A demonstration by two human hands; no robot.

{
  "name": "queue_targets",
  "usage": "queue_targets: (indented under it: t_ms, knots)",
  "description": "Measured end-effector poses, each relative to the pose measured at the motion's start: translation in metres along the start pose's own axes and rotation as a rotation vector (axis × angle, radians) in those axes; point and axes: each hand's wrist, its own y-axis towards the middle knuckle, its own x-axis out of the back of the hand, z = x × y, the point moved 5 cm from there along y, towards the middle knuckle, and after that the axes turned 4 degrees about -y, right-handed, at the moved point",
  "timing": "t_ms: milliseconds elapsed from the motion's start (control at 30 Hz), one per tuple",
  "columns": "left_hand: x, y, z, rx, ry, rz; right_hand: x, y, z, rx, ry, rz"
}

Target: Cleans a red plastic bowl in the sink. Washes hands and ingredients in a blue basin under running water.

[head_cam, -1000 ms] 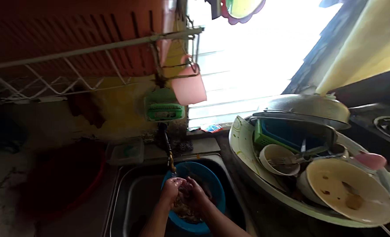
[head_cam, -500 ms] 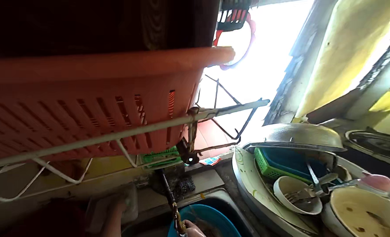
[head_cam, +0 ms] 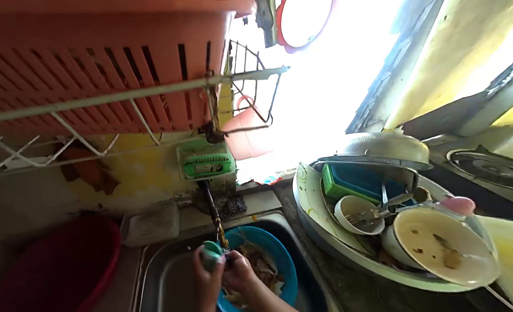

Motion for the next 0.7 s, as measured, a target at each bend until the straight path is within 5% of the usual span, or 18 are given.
queue_targets:
  t_ms: [133, 333, 467, 567, 633, 700]
  knots:
    - [-0.053, -0.042, 0.018, -0.086, 0.208, 0.064, 0.012, -0.047, 0.008, 0.222, -0.231, 0.109]
    - [-0.062, -0.044, -0.009, -0.149, 0.278, 0.054, 0.016, -0.088, 0.022, 0.053, 0.059, 0.303]
    - [-0.076, -0.048, -0.035, 0.052, 0.318, 0.060, 0.031, -0.103, 0.033, 0.006, 0.065, 0.233]
    - [-0.088, -0.054, -0.029, 0.267, 0.093, -0.063, 0.044, -0.108, 0.032, -0.020, -0.007, 0.154]
    - [-0.098, -0.062, -0.025, 0.298, -0.059, -0.127, 0.047, -0.115, 0.033, -0.029, -0.044, 0.178]
    - [-0.104, -0.073, -0.030, 0.203, -0.022, -0.004, 0.050, -0.120, 0.043, -0.044, -0.056, 0.207]
